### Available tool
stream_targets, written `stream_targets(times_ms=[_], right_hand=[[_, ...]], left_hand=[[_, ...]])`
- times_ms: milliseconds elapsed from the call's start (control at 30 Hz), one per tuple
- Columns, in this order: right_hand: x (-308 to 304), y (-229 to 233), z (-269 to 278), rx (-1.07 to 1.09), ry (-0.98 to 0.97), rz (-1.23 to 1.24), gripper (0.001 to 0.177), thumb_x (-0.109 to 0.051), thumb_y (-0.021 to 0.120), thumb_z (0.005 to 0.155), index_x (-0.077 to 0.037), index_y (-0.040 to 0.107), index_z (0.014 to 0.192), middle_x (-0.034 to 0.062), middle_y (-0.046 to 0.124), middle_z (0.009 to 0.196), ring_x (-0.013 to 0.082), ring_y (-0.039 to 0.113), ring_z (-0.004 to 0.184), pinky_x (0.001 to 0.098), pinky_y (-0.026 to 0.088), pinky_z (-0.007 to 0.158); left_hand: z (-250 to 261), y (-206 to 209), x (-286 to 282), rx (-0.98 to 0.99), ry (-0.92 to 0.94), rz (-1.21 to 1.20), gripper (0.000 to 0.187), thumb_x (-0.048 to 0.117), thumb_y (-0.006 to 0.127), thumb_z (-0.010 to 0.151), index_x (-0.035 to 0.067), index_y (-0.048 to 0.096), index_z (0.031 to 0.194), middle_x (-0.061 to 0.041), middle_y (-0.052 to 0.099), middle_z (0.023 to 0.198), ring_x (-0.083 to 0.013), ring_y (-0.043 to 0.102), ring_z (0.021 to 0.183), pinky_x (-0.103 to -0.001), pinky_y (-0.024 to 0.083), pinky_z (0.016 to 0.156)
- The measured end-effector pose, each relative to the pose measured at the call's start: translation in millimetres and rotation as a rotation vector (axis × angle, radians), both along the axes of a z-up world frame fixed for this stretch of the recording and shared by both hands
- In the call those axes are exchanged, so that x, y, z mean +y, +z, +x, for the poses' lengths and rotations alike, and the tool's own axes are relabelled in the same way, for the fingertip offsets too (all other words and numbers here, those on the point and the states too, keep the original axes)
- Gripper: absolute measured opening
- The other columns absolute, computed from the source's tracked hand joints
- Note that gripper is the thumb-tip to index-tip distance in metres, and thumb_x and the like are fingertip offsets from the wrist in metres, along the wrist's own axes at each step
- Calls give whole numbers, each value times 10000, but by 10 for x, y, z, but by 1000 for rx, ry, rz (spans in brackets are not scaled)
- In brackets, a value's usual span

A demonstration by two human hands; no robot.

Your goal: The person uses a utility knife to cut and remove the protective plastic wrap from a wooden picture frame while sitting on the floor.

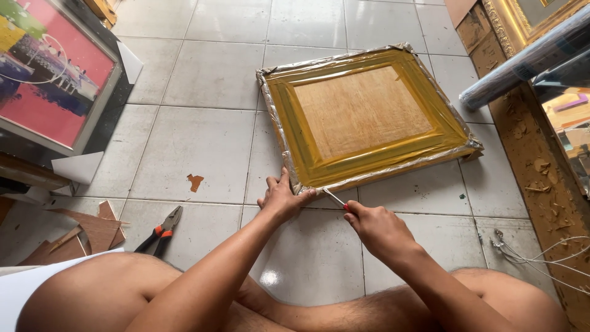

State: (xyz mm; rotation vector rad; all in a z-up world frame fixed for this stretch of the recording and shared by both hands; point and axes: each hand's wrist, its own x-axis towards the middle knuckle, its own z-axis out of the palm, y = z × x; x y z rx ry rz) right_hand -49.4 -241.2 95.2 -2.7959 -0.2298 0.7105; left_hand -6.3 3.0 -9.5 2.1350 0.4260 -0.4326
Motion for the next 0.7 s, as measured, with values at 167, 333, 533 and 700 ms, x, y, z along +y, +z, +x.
stream_targets(times_ms=[167,333,533,700], right_hand=[[17,-112,137,306,-279,380,508,-431,507,1149,-183,671,1561,165,685,914,271,637,691,420,507,604],[53,-48,59,328,-320,501,511,-403,482,1176,-91,692,1523,54,479,592,147,405,405,271,325,335],[122,357,-101,73,-148,42,554,-541,475,1142,-262,673,1578,223,845,1307,474,764,1294,649,592,1096],[81,305,-28,15,-37,-118,475,-477,445,1154,-364,662,1562,203,862,1218,478,798,1209,640,603,1067]], left_hand=[[-57,141,-20,3,-18,32,1233,703,841,886,173,239,1824,-219,405,1642,-509,491,1566,-636,419,1280],[-77,236,25,6,-12,25,1201,715,818,899,190,260,1823,-206,409,1653,-490,474,1588,-630,395,1293],[-54,135,10,12,-9,19,1243,751,832,861,211,260,1824,-190,410,1661,-468,477,1593,-623,405,1286],[-17,85,7,17,-14,31,1230,744,828,873,217,256,1825,-179,416,1651,-455,493,1586,-614,410,1285]])
